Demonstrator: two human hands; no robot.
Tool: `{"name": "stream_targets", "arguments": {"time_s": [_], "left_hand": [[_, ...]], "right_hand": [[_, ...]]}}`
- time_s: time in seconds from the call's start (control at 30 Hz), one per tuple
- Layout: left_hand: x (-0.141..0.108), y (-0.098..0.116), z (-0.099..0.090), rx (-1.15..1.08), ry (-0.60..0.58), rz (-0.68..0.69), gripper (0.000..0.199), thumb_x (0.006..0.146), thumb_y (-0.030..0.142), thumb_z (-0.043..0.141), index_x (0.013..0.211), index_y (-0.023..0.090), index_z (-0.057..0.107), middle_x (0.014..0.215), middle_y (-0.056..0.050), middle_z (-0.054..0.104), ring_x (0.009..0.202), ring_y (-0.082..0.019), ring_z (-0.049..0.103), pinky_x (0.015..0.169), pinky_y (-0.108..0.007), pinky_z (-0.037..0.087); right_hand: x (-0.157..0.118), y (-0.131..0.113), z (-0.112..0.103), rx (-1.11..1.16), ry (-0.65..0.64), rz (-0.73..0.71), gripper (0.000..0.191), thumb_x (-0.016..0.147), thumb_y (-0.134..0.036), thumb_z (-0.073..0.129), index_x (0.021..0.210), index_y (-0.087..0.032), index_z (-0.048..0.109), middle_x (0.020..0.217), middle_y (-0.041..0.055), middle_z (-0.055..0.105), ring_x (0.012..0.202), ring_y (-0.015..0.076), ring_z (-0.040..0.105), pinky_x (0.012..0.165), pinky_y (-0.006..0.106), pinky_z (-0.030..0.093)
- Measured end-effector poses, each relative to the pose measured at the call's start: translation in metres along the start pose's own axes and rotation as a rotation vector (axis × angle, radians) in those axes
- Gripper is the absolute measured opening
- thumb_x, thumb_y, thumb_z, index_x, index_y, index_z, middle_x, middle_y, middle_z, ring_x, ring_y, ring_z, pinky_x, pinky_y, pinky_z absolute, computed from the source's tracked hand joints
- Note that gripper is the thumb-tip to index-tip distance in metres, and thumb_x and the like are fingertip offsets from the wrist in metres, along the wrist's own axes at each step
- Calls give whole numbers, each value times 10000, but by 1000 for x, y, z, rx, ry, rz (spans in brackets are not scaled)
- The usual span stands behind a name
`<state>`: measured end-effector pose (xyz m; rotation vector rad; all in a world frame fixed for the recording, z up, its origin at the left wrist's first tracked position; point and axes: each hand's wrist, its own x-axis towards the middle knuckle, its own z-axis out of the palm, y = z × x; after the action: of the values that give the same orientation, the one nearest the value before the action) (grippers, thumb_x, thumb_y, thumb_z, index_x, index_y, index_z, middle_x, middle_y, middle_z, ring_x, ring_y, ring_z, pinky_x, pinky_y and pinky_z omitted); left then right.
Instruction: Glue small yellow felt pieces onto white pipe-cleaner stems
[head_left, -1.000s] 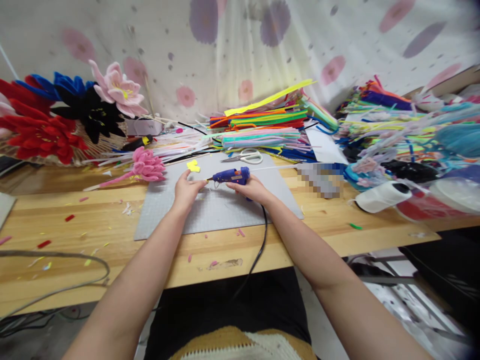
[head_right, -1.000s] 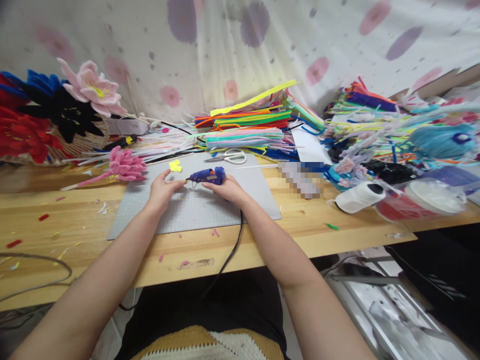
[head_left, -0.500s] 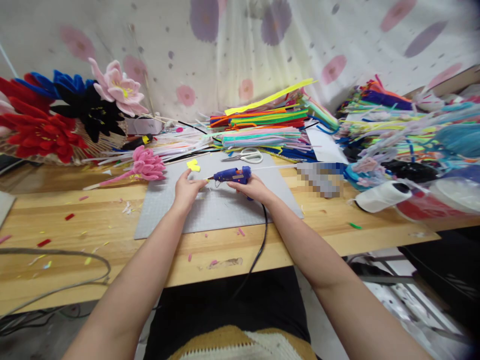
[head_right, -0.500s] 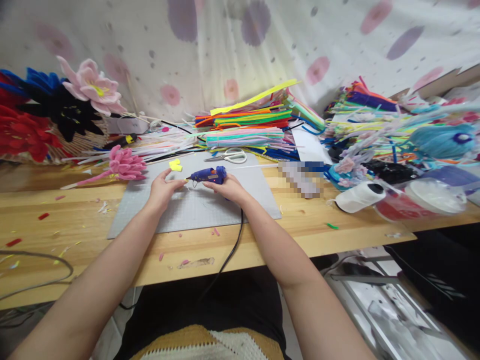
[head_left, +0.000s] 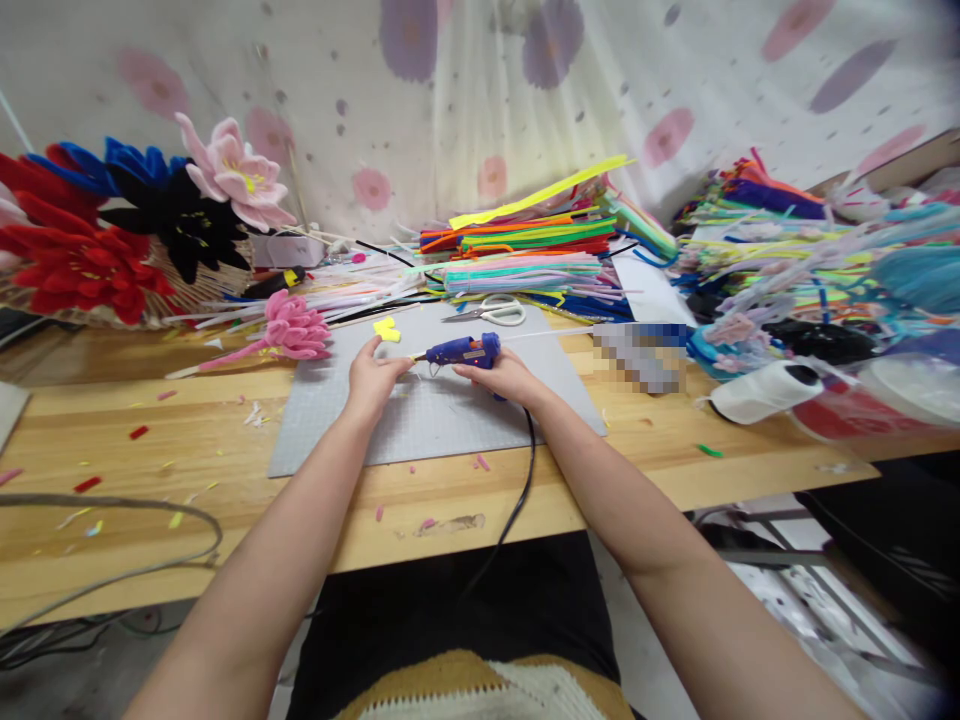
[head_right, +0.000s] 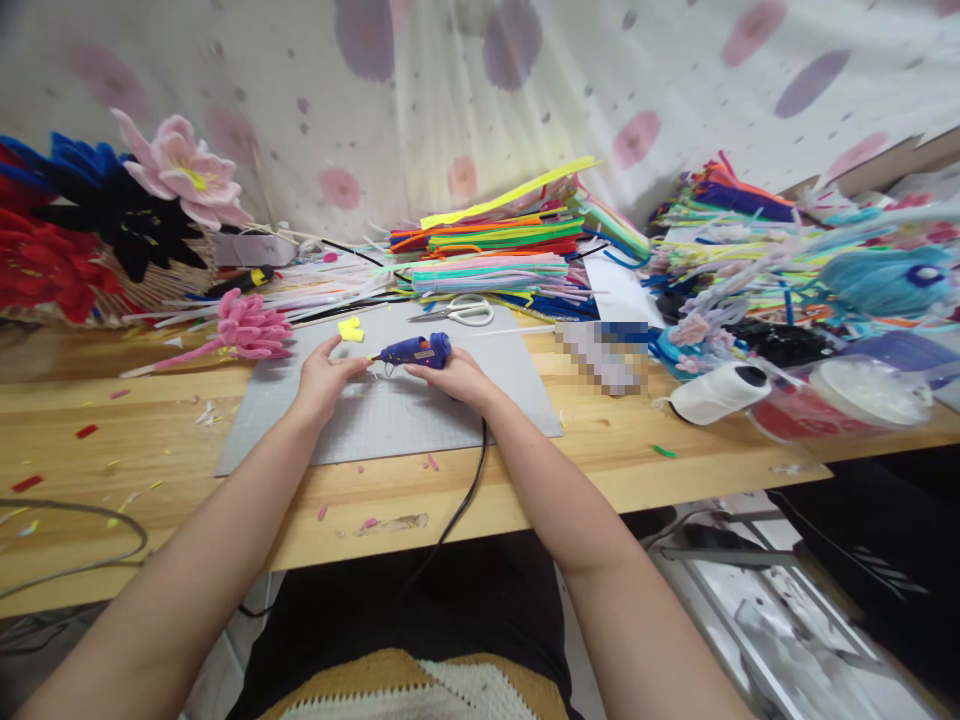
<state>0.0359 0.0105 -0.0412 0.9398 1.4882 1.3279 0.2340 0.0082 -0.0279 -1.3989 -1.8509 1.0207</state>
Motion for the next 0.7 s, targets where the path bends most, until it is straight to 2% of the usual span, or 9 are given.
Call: {"name": "stream_targets", "arguments": {"time_s": [0.2, 0.37, 0.7], "left_hand": [[2, -2, -1, -34, 9, -11, 838, 533, 98, 721, 1306, 64, 400, 658, -17, 652, 611, -113, 614, 714, -259, 492], [1, 0, -2, -89, 6, -16, 840, 518, 102, 739, 1292, 75, 412, 643, -11, 648, 587, -110, 605, 689, -256, 492], [-3, 3, -2, -95, 12, 0, 855, 516, 93, 743, 1296, 70, 392, 651, -15, 649, 605, -114, 619, 717, -266, 490]], "right_hand": [[-2, 0, 0, -8, -19, 0, 414, 666, -549, 604, 814, -165, 645, 525, -30, 508, 511, 89, 447, 529, 224, 371], [-1, 3, -6, 22, -2, 45, 399, 652, -550, 620, 722, -157, 632, 529, -3, 544, 494, 92, 462, 500, 226, 381], [2, 10, -20, 80, 215, 105, 433, 649, -572, 600, 668, -139, 587, 593, 25, 582, 489, 85, 467, 512, 231, 385]]}}
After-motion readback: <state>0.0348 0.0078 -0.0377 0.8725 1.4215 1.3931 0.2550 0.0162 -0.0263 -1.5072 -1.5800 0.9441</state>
